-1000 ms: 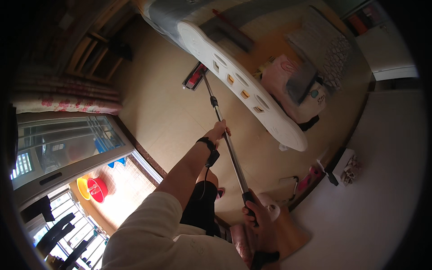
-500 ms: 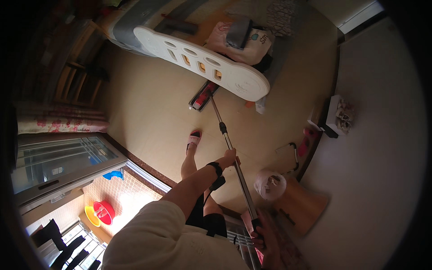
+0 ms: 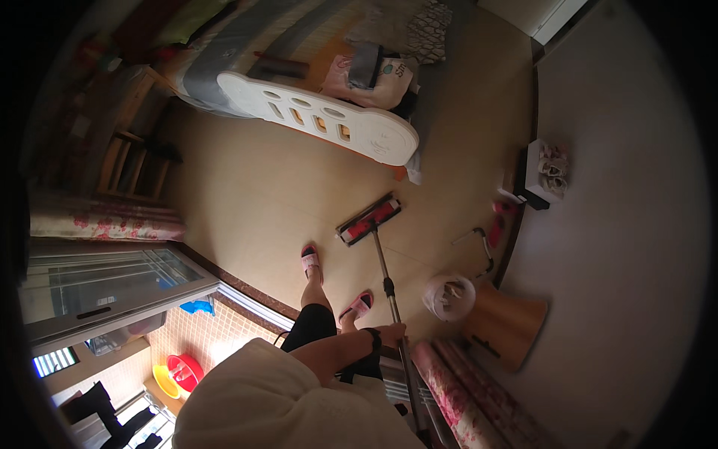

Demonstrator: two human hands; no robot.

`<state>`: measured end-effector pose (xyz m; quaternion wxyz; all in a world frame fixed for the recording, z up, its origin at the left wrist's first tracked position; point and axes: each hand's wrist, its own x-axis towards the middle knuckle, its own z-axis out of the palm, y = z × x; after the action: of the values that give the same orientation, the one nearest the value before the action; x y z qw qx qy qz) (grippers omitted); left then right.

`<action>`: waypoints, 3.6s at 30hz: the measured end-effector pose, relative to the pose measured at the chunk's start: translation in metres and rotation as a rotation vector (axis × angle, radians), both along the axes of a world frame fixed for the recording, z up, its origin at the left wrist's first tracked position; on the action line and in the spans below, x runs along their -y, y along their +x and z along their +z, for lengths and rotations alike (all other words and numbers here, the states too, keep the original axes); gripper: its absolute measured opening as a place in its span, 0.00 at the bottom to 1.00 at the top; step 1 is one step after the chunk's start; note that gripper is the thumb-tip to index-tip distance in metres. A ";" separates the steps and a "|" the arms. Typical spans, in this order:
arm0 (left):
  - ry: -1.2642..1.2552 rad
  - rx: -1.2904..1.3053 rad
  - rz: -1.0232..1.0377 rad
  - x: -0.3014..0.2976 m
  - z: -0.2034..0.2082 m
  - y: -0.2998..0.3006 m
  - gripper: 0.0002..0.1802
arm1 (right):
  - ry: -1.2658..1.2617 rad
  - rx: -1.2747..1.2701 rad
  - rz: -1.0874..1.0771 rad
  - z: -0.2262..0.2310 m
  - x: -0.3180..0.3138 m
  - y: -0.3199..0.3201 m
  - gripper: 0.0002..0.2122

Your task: The recorder cleans the floor using a red floor mop or cleaner.

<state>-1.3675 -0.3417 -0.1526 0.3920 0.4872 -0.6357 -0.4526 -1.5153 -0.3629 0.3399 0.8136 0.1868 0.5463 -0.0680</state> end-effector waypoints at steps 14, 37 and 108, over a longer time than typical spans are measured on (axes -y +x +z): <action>0.621 0.686 -0.202 0.139 0.131 0.135 0.20 | -0.291 -0.178 0.478 0.009 0.045 -0.047 0.12; 1.120 -0.766 1.259 0.092 0.111 0.572 0.18 | -2.229 0.501 1.681 -0.089 0.199 0.469 0.22; 1.206 -0.019 1.191 -0.067 0.074 0.522 0.18 | -0.617 0.205 1.957 -0.097 0.129 0.511 0.25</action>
<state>-0.8453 -0.2748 -0.0782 0.2435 0.8626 0.0806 -0.4360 -1.0041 -0.4916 0.2431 0.5679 -0.5518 0.3461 0.5032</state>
